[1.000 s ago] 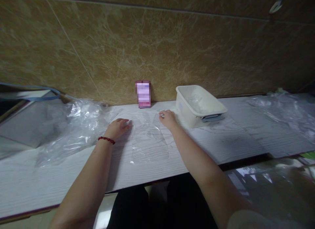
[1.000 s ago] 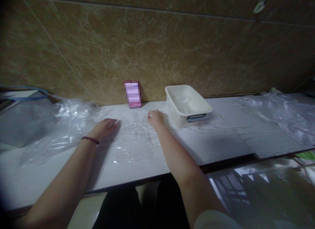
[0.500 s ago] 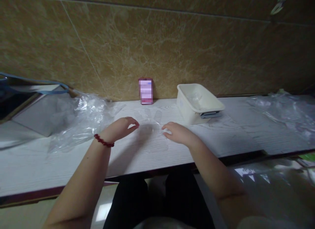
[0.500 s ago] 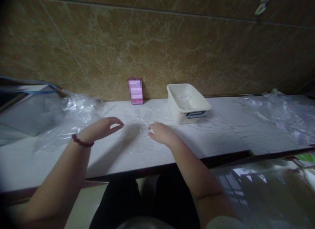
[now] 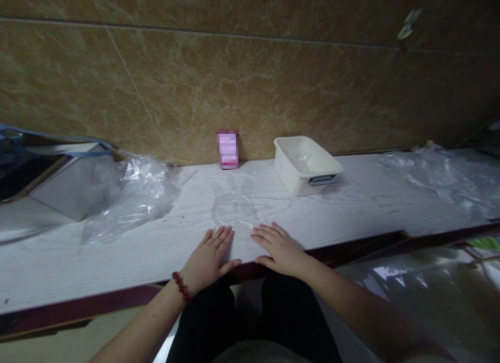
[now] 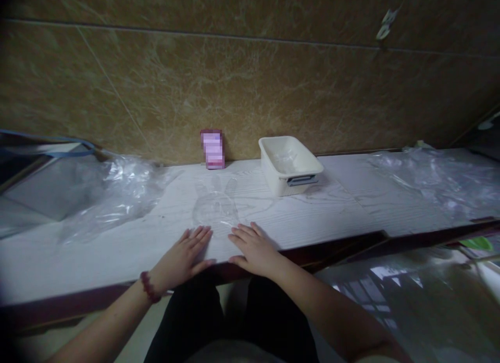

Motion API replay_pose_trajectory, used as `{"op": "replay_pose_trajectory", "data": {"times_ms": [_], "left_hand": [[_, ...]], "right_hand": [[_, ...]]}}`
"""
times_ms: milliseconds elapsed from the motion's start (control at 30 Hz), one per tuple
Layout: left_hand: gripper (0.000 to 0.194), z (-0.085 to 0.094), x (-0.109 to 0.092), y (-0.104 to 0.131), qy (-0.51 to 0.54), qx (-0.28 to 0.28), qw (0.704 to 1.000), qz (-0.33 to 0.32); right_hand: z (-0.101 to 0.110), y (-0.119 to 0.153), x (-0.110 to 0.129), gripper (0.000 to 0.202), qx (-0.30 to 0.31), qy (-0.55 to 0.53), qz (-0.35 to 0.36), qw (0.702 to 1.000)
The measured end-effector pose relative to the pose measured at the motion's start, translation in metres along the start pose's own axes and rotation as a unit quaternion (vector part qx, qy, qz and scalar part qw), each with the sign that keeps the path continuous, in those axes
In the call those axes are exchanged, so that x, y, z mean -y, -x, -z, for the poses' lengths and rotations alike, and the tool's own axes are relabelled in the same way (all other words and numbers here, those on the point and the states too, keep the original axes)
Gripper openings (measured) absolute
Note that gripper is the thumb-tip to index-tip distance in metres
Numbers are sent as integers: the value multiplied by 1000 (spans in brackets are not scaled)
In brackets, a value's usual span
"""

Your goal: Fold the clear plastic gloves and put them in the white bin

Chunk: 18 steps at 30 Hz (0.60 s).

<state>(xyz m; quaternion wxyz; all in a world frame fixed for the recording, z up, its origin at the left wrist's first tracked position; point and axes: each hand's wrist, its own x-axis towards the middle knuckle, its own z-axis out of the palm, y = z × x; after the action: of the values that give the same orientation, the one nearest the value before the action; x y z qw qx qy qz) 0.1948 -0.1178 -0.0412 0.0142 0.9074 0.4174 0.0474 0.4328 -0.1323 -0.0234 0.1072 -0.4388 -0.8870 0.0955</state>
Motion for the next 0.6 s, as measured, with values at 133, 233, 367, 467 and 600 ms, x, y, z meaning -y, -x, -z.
{"op": "replay_pose_trajectory", "data": {"times_ms": [133,233,367,467,600], "left_hand": [[62,-4,-8,13,-30,-36,999,-10],[57,-2,-9,20,-33,-79,996,10],[41,8,3,24,8,-127,980,153],[36,14,14,21,28,-100,966,239],[31,11,14,12,45,-64,963,258]], "right_hand": [[-3,13,7,49,-22,3,6,1000],[-4,18,7,43,-66,2,-7,998],[-2,18,-3,26,-127,-1,-89,988],[-1,14,-10,21,-135,-1,-116,984],[-4,9,-7,23,-127,-18,-101,987]]}}
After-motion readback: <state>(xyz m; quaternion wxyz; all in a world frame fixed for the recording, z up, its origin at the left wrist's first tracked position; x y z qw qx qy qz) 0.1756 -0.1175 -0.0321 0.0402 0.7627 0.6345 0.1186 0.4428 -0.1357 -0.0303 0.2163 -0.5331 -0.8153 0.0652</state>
